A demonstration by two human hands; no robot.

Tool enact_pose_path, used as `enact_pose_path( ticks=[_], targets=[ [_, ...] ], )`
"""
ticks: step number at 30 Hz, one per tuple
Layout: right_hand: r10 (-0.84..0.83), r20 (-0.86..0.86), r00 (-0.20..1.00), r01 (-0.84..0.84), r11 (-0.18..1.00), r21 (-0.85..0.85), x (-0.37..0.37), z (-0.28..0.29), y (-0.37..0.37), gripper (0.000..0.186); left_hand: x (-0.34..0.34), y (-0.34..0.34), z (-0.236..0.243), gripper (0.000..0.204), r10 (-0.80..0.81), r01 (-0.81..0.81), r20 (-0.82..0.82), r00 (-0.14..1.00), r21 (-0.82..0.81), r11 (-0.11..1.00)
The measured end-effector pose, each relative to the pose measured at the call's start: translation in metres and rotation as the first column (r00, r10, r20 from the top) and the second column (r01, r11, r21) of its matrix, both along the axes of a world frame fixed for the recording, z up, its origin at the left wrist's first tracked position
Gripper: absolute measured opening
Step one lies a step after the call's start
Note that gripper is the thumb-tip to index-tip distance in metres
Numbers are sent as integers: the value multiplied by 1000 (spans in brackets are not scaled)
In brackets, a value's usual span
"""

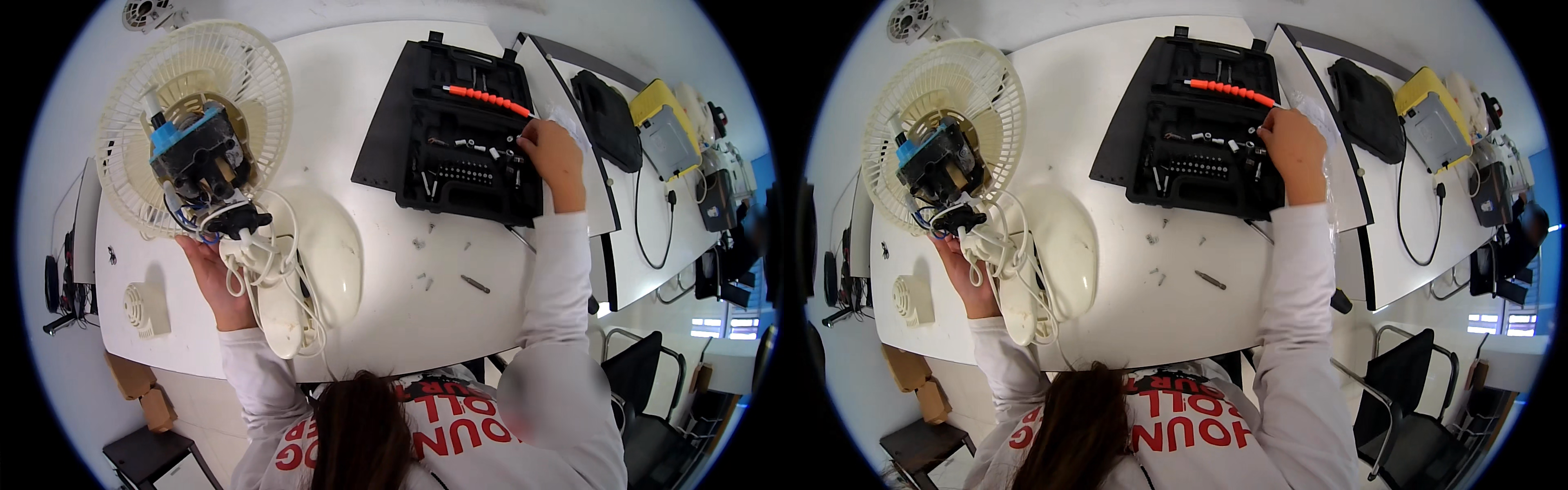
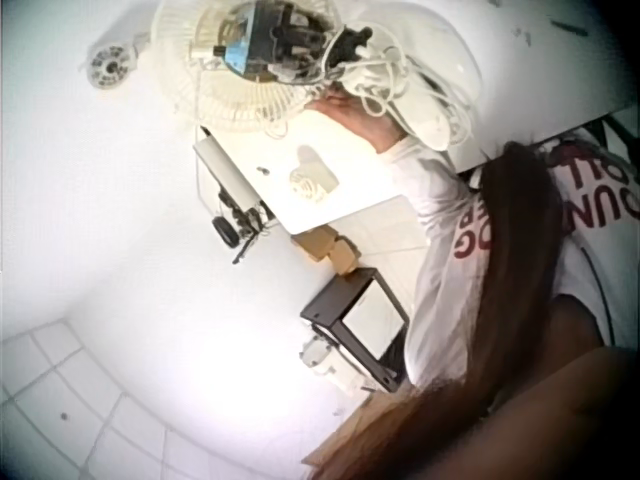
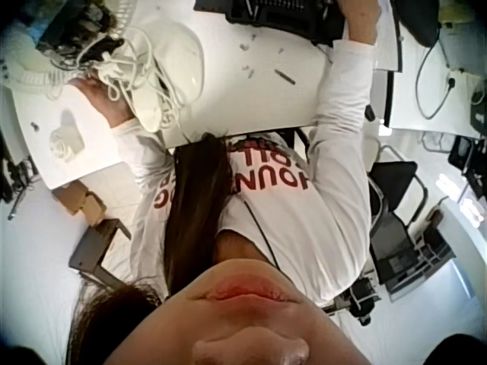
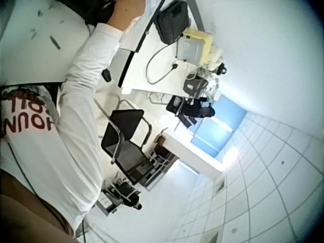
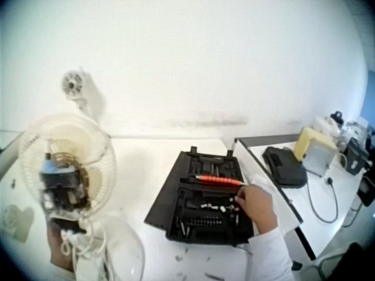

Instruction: The person disassembles a small white fan, removes screws, and manipulates internal wiring and components. They use a screwdriver and a flexible orange tool to adjust parts inside the fan housing. The person then reassembles the fan by inserting screws and tightening them.

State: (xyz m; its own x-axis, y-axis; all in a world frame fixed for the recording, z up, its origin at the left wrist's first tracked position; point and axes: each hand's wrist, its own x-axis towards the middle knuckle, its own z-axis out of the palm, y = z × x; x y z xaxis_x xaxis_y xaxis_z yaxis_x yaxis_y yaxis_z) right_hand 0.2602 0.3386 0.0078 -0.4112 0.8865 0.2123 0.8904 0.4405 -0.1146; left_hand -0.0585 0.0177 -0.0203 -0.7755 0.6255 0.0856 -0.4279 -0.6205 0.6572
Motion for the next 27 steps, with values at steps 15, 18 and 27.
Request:
enact_pose_path(
  ticks=[15,18,27],
  targets=[
    [346,-917,200,-795,605,54,-53,109,-109,21,-10,-1,-14,48,-82,84,-43,996,46,995],
    [396,-886,242,-798,600,50,-63,118,-117,20,-1,4,-6,47,-70,72,-44,997,41,997],
    [572,-753,324,-783,609,126,-112,119,-129,19,-5,4,-12,56,-86,84,-70,994,-33,996]
  ],
)
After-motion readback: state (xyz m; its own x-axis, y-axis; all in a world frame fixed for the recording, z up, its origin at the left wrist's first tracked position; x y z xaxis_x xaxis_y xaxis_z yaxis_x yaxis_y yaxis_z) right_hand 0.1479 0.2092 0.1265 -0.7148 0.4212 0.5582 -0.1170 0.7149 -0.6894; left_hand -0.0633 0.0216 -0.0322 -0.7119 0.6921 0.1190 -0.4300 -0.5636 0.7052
